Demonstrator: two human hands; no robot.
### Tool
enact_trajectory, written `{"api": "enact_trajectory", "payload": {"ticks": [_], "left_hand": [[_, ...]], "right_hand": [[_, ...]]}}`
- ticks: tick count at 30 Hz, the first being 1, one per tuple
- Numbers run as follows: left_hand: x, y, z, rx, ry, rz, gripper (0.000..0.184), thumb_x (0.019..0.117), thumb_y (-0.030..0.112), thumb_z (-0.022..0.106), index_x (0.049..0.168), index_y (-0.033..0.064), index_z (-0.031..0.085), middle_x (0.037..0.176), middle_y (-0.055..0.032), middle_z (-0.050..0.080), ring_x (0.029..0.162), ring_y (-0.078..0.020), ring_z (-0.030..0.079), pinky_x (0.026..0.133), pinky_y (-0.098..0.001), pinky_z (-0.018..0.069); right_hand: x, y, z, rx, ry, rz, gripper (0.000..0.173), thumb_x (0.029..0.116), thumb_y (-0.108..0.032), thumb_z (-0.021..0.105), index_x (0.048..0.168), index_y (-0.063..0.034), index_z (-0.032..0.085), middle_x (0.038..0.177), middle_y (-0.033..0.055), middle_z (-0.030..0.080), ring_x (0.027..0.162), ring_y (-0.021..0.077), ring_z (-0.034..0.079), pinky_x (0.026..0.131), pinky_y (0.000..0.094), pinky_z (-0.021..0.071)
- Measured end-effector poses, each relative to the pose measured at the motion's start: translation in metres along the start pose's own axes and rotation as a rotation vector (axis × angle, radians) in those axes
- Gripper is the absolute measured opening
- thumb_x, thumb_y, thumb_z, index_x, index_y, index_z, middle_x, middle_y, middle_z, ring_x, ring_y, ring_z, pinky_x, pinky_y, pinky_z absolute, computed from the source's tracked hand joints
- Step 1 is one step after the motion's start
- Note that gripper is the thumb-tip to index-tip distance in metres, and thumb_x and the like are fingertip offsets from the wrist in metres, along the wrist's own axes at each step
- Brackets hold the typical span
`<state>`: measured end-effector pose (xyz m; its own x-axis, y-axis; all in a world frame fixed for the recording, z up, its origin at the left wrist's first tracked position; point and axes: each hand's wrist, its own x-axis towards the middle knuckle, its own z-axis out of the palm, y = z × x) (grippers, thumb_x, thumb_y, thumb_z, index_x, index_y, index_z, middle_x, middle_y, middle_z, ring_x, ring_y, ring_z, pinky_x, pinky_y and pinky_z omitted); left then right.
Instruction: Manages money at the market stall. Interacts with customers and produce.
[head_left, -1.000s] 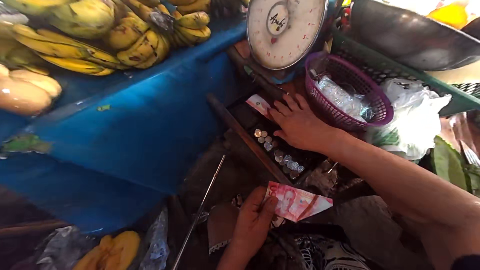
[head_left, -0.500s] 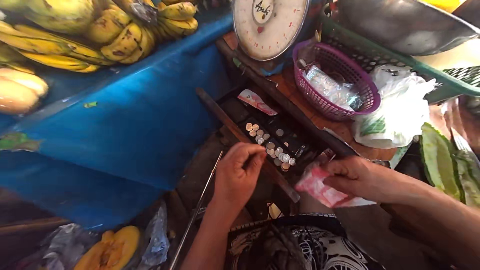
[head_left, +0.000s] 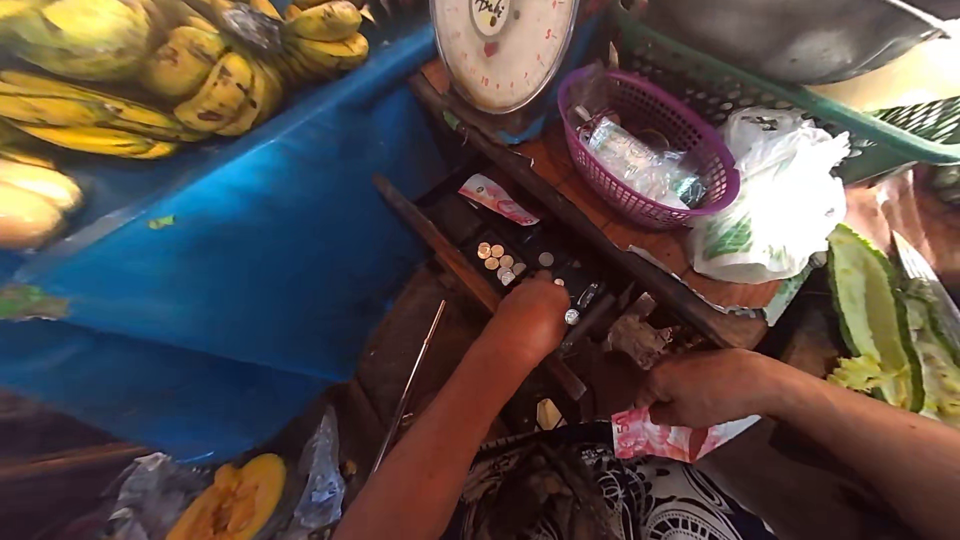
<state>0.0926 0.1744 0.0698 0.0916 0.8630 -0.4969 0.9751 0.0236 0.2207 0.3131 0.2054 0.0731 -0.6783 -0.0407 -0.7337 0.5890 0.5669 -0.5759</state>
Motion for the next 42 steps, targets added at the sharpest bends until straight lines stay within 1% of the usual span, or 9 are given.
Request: {"api": "enact_trajectory", "payload": {"ticks": [5,8,12,17,24,28,35,38,42], "left_hand": [[-0.004,0.012,-0.004,0.050,-0.085,0.049,0.020,0.0973,0.009,0.062,0.115,0.0037,0.070,0.125,-0.0196,0.063,0.115,-0.0374,0.063,0.097,-0.0542,0.0518],[-0.001,0.013,-0.009,0.091,-0.125,0.084,0.017,0.0935,0.005,0.064,0.109,0.0022,0.070,0.117,-0.0192,0.065,0.111,-0.0371,0.064,0.094,-0.0545,0.0521],[0.002,0.013,-0.013,0.123,-0.156,0.088,0.013,0.0921,0.004,0.066,0.104,0.0030,0.070,0.112,-0.0177,0.068,0.110,-0.0363,0.065,0.093,-0.0550,0.0522],[0.010,0.004,-0.009,0.085,-0.151,0.097,0.014,0.0928,0.010,0.069,0.105,0.0028,0.070,0.108,-0.0177,0.069,0.109,-0.0369,0.065,0.094,-0.0567,0.0508],[0.011,0.005,-0.014,0.117,-0.195,0.098,0.017,0.0907,0.004,0.069,0.108,0.0050,0.071,0.105,-0.0166,0.070,0.105,-0.0366,0.066,0.091,-0.0560,0.0517],[0.017,-0.013,-0.015,0.039,-0.094,0.143,0.010,0.0893,0.008,0.074,0.099,0.0070,0.075,0.097,-0.0147,0.072,0.096,-0.0340,0.068,0.086,-0.0555,0.0535],[0.012,-0.042,-0.032,-0.536,0.128,0.073,0.017,0.0916,0.006,0.075,0.109,0.0032,0.073,0.097,-0.0123,0.073,0.082,-0.0210,0.069,0.078,-0.0407,0.0573],[0.003,-0.046,-0.022,-1.213,0.403,0.043,0.023,0.0893,-0.004,0.073,0.112,-0.0038,0.066,0.096,-0.0133,0.070,0.080,-0.0175,0.070,0.076,-0.0329,0.0617],[-0.023,-0.039,-0.001,-2.001,0.655,0.045,0.018,0.0993,-0.002,0.058,0.115,0.0079,0.057,0.096,-0.0044,0.066,0.083,-0.0133,0.069,0.080,-0.0280,0.0607]], "right_hand": [[0.005,0.004,0.004,-0.033,0.009,0.019,0.019,0.1037,-0.015,0.054,0.102,-0.0045,0.071,0.084,0.0151,0.066,0.081,0.0307,0.064,0.074,0.0532,0.0492],[0.011,0.008,0.007,0.015,0.006,0.039,0.020,0.1039,-0.014,0.054,0.104,-0.0020,0.070,0.087,0.0170,0.066,0.082,0.0309,0.063,0.075,0.0528,0.0487],[0.019,0.009,0.008,0.013,0.042,0.107,0.024,0.1055,-0.015,0.051,0.106,-0.0001,0.070,0.093,0.0203,0.067,0.090,0.0359,0.065,0.084,0.0576,0.0494],[0.023,0.011,0.009,0.010,0.081,0.109,0.022,0.1041,-0.014,0.053,0.103,0.0008,0.069,0.091,0.0209,0.066,0.088,0.0372,0.064,0.082,0.0589,0.0490],[0.027,0.014,0.009,-0.001,0.105,0.117,0.023,0.1052,-0.015,0.052,0.104,0.0000,0.070,0.093,0.0211,0.067,0.091,0.0376,0.065,0.083,0.0588,0.0492],[0.029,0.015,0.009,-0.014,0.122,0.123,0.024,0.1056,-0.016,0.052,0.103,0.0004,0.069,0.091,0.0208,0.067,0.089,0.0372,0.065,0.082,0.0586,0.0492],[0.032,0.016,0.010,0.013,0.155,0.162,0.025,0.1063,-0.018,0.052,0.104,-0.0003,0.069,0.093,0.0200,0.067,0.088,0.0359,0.066,0.083,0.0582,0.0505],[0.034,0.017,0.010,0.024,0.177,0.184,0.027,0.1068,-0.020,0.051,0.106,-0.0001,0.069,0.094,0.0202,0.068,0.088,0.0357,0.066,0.082,0.0581,0.0512],[0.035,0.017,0.008,0.049,0.235,0.188,0.027,0.1058,-0.022,0.053,0.107,-0.0006,0.070,0.096,0.0205,0.068,0.093,0.0367,0.065,0.086,0.0592,0.0490]]}}
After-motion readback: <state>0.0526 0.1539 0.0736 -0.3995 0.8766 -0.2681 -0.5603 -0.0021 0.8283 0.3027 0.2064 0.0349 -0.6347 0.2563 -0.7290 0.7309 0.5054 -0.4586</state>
